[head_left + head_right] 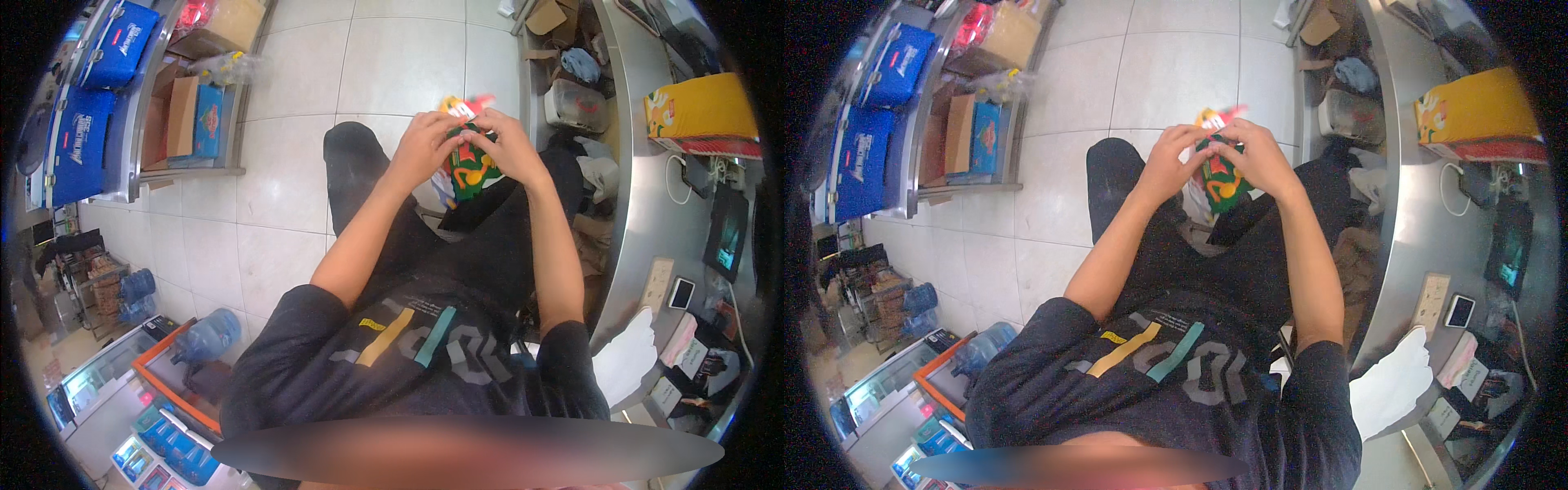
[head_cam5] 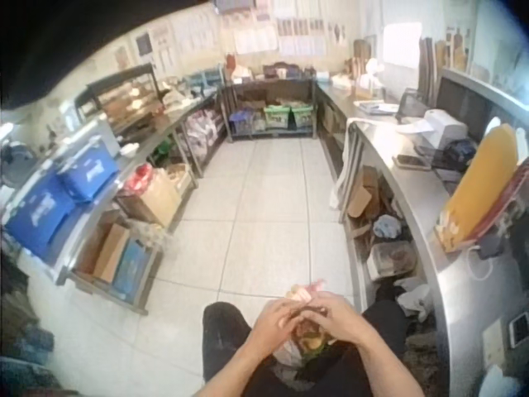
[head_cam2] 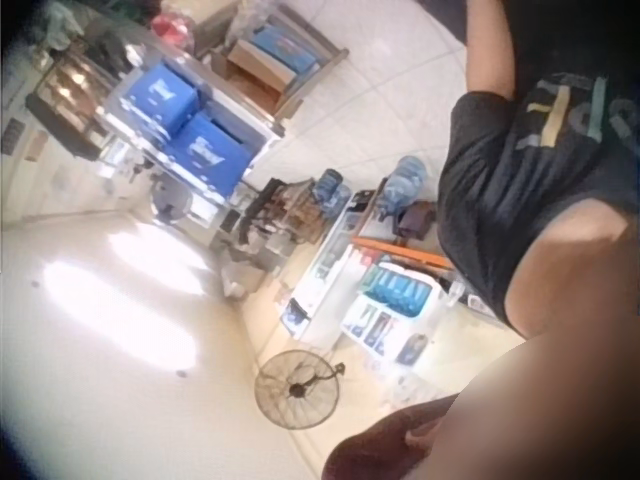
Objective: The person sits at a counter and assembles small, colorful paper boxes. They fold the flat pieces into shape, tuck in the tabs, and then place the finished boxes into a larger stack of similar items.
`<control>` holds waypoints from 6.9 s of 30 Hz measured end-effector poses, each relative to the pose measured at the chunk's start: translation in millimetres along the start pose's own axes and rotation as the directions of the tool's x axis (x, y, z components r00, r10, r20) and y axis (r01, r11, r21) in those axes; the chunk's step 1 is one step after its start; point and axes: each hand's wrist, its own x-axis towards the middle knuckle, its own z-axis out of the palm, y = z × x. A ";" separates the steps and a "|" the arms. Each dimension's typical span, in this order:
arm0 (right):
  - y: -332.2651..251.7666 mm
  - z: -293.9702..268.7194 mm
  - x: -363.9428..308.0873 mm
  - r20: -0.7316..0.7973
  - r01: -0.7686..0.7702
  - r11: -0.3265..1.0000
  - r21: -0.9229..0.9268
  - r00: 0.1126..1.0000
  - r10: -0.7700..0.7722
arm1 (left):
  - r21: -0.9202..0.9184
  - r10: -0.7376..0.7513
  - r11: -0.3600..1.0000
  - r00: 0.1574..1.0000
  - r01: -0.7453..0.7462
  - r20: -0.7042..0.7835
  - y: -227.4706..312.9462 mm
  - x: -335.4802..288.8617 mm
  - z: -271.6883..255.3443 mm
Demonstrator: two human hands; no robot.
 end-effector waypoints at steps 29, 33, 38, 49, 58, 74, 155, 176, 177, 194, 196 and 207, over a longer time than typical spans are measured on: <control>-44.9 7.4 -36.0 -0.165 -0.210 0.837 0.505 0.929 0.332 | -0.582 -0.457 0.778 0.848 0.235 -0.269 24.7 5.9 -33.4; -40.0 4.6 -54.4 -0.007 -0.357 0.807 0.471 0.913 0.408 | -0.623 -0.582 0.702 0.783 0.347 -0.219 15.1 1.9 -41.5; -46.6 -6.5 -46.7 -0.151 -0.171 0.958 0.232 0.966 0.209 | -0.051 0.046 0.997 0.980 -0.057 -0.193 52.0 -11.2 -16.4; -63.7 -4.9 -51.3 -0.366 -0.248 0.967 0.051 0.897 0.249 | -0.282 -0.354 0.914 0.914 0.293 -0.196 51.6 -9.2 -30.8; -28.7 -0.5 -93.2 -0.482 -0.121 0.933 -0.339 0.874 -0.061 | -0.797 -0.678 0.439 0.735 0.414 0.008 18.5 -16.0 -25.6; -30.3 28.0 -69.7 -0.740 0.018 0.891 0.454 0.564 0.366 | -0.585 -0.504 0.604 0.828 0.542 0.247 68.2 -39.8 -3.1; -58.4 18.3 -83.7 -0.563 0.021 1.000 0.021 0.826 -0.006 | -0.711 -0.414 0.404 0.808 0.576 0.419 82.3 -22.9 -6.9; -60.9 22.5 -85.0 -0.609 0.029 0.986 0.166 0.789 0.079 | -0.662 -0.403 0.494 0.823 0.564 0.400 99.5 -23.6 -15.7; -59.9 26.5 -84.6 -0.617 0.028 0.982 0.185 0.782 0.094 | -0.656 -0.409 0.491 0.817 0.573 0.407 98.9 -23.7 -15.4; -47.7 26.5 -84.9 -0.484 0.185 0.733 0.654 0.848 0.218 | -0.772 -0.343 0.155 0.766 0.617 0.544 89.5 -29.8 -20.4; -49.3 23.6 -88.4 -0.487 0.181 0.792 0.583 0.858 0.163 | -0.764 -0.379 0.193 0.765 0.615 0.520 91.9 -29.9 -22.6; -58.7 12.4 -90.7 -0.310 -0.024 0.722 0.691 0.893 0.327 | -0.781 -0.341 0.110 0.761 0.615 0.551 89.8 -29.2 -29.0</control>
